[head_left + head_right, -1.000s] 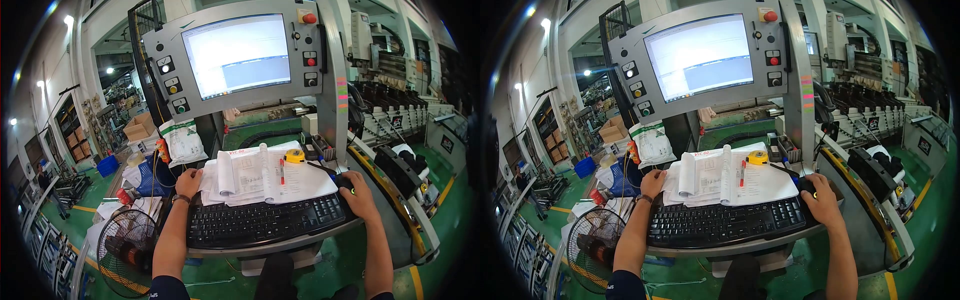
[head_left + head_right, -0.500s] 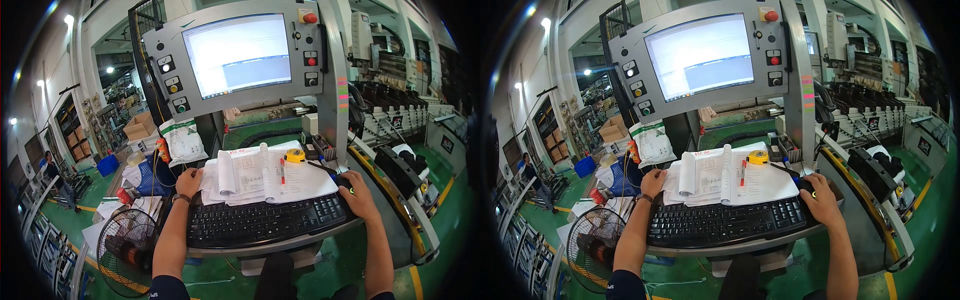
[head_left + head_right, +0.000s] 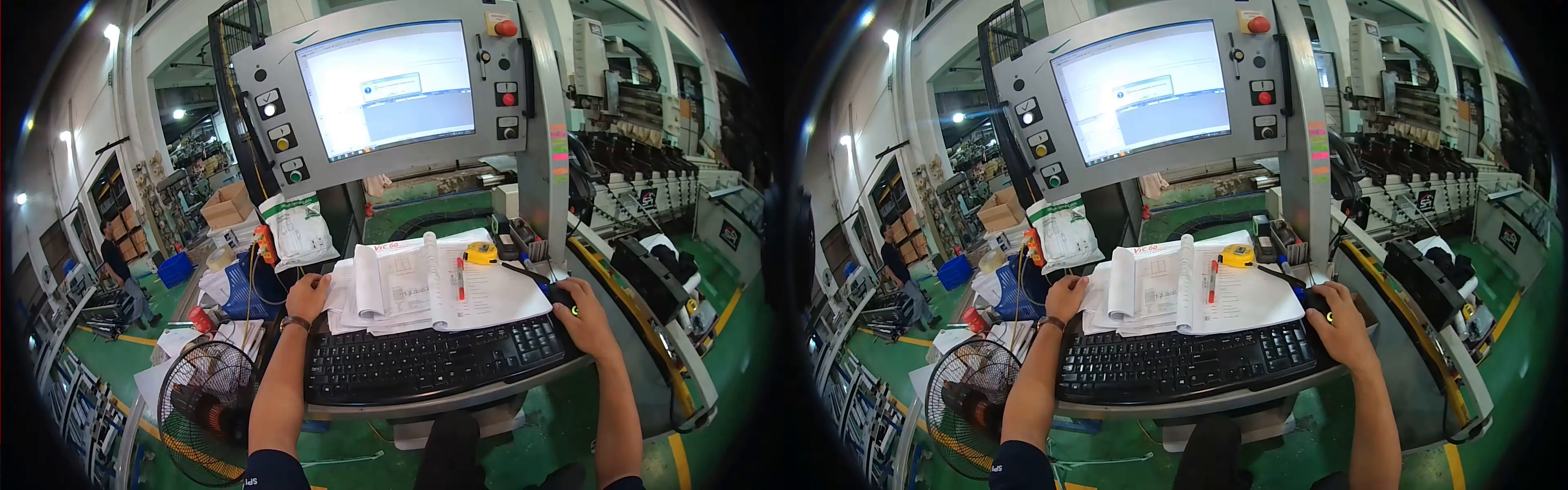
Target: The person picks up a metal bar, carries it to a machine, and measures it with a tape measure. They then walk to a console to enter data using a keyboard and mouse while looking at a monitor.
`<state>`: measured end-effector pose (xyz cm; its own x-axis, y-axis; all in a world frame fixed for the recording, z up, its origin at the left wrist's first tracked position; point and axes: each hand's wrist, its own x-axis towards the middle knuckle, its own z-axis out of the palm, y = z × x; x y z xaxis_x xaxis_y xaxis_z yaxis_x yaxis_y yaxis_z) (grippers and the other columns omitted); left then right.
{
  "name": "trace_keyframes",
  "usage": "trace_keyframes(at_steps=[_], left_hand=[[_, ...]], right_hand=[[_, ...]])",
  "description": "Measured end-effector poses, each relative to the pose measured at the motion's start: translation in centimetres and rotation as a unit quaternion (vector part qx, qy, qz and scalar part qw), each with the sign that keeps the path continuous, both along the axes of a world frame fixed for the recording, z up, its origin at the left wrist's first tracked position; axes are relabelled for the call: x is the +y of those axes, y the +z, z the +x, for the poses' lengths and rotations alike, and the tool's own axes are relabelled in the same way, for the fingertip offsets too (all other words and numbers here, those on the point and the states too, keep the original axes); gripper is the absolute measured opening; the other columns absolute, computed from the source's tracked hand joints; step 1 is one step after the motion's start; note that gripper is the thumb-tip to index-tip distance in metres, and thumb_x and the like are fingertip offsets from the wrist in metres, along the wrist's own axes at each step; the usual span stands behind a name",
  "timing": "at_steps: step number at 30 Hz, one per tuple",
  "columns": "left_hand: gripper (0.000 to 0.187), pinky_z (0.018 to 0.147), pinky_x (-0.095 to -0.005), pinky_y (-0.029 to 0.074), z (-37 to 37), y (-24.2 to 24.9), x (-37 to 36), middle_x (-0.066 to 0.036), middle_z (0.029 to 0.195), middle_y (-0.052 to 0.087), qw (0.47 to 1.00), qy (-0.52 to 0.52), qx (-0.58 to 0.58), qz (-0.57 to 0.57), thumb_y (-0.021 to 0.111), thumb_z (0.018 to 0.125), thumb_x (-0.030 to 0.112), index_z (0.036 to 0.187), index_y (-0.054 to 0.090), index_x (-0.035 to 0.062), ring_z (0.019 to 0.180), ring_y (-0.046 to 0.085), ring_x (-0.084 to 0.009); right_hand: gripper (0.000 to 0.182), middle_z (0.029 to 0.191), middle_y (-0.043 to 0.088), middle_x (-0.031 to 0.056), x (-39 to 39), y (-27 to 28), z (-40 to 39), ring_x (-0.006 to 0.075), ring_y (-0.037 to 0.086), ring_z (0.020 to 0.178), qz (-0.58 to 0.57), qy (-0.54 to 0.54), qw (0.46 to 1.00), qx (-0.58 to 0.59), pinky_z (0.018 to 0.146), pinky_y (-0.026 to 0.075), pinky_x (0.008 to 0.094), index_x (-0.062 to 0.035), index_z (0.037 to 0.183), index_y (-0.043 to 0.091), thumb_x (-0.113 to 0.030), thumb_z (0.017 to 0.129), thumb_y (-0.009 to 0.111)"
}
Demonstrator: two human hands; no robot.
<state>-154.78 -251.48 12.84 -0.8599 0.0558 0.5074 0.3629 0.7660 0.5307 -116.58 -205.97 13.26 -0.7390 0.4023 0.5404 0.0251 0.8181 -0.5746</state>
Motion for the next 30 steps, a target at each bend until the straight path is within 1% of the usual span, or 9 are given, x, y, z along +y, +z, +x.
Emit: trace_keyframes(at_steps=[7,14,17,30], left_hand=[[0.050,0.090,-0.0457,0.062,-0.10,-0.07,-0.02,-0.014,0.108,0.084,1.000,-0.001,0.005,-0.001,0.073,0.098,0.054,0.117,0.083,0.0090,0.103,0.080,-0.0352],[0.050,0.090,-0.0459,0.062,-0.12,-0.14,-0.06,-0.015,0.107,0.084,1.000,-0.005,0.011,0.000,0.073,0.098,0.054,0.116,0.083,0.0085,0.103,0.080,-0.0358],[0.049,0.090,-0.0440,0.061,0.21,0.09,0.05,-0.018,0.107,0.083,1.000,-0.009,0.010,0.005,0.075,0.099,0.051,0.115,0.083,0.0053,0.102,0.081,-0.0358],[0.049,0.090,-0.0435,0.061,0.30,0.17,0.06,-0.018,0.106,0.083,1.000,-0.012,0.009,0.009,0.075,0.098,0.050,0.115,0.083,0.0052,0.101,0.081,-0.0356]], right_hand=[[0.044,0.144,0.065,0.0174,0.25,-0.14,0.11,0.0400,0.063,0.135,-0.016,-0.019,0.999,0.021,0.115,0.050,0.0461,-0.0043,0.134,0.069,-0.018,0.093,0.072],[0.043,0.146,0.064,0.0187,0.51,-0.35,0.11,0.0407,0.064,0.135,-0.023,-0.018,0.999,0.022,0.115,0.050,0.0457,-0.0051,0.132,0.071,-0.018,0.092,0.071],[0.042,0.146,0.064,0.0192,0.49,-0.28,0.15,0.0409,0.064,0.135,-0.025,-0.018,0.999,0.025,0.115,0.050,0.0457,-0.0047,0.131,0.072,-0.019,0.091,0.071],[0.042,0.142,0.066,0.0192,0.39,-0.31,0.14,0.0412,0.065,0.132,-0.018,-0.024,0.999,0.035,0.114,0.051,0.0457,-0.0043,0.130,0.073,-0.018,0.090,0.070]])
